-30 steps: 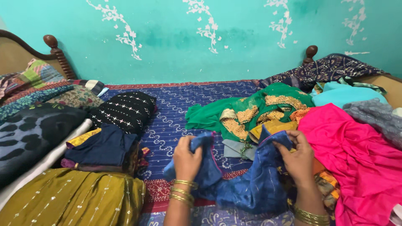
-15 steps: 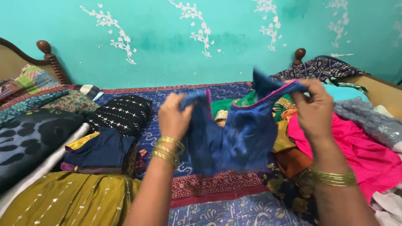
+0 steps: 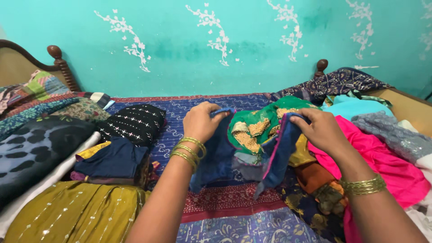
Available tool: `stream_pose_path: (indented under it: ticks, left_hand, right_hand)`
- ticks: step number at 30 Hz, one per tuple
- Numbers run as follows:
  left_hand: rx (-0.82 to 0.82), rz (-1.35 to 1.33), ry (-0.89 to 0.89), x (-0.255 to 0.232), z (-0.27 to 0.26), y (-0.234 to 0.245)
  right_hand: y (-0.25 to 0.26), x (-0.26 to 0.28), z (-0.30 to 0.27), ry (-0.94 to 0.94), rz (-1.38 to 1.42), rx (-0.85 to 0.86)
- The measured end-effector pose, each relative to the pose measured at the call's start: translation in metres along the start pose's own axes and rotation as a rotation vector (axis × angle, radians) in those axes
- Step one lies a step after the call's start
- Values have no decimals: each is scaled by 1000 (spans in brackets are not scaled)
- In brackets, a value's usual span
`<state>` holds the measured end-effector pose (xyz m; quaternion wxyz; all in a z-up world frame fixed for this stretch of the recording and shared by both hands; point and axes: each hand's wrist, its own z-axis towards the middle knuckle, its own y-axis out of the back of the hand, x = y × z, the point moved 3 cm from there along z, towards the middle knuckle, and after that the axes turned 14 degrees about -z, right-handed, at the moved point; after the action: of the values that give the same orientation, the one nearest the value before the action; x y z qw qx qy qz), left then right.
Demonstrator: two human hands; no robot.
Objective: The person folds several pieces of clothing, including blouses and fabric, by hand on a bed. They smooth out each item and place them into stacks.
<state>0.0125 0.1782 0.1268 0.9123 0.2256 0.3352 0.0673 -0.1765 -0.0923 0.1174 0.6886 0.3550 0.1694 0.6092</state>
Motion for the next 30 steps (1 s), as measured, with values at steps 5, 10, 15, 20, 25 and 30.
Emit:
stream_pose_path:
  ticks: [5,10,15,20,25,30]
  left_hand:
    - [-4,18,145,23,26,-20]
    - [201,-830,384,31,53,-59]
    - [384,-1114,518,-13,45,-95]
    - [463,-1198,522,-29,37,-116]
    - [714,-1142,324,-26,35,-117]
    - [334,-305,-10,-36,23,-88]
  right_hand:
    - [28,42,12,93,-335,-319]
    - [34,49,40,-114,-239,-192]
    - [-6,50,61,100,327,137]
    - [-14,62,50,302,469,232]
    - [-1,61,38,381,72,121]
    - [-9,44,32,199,172,109]
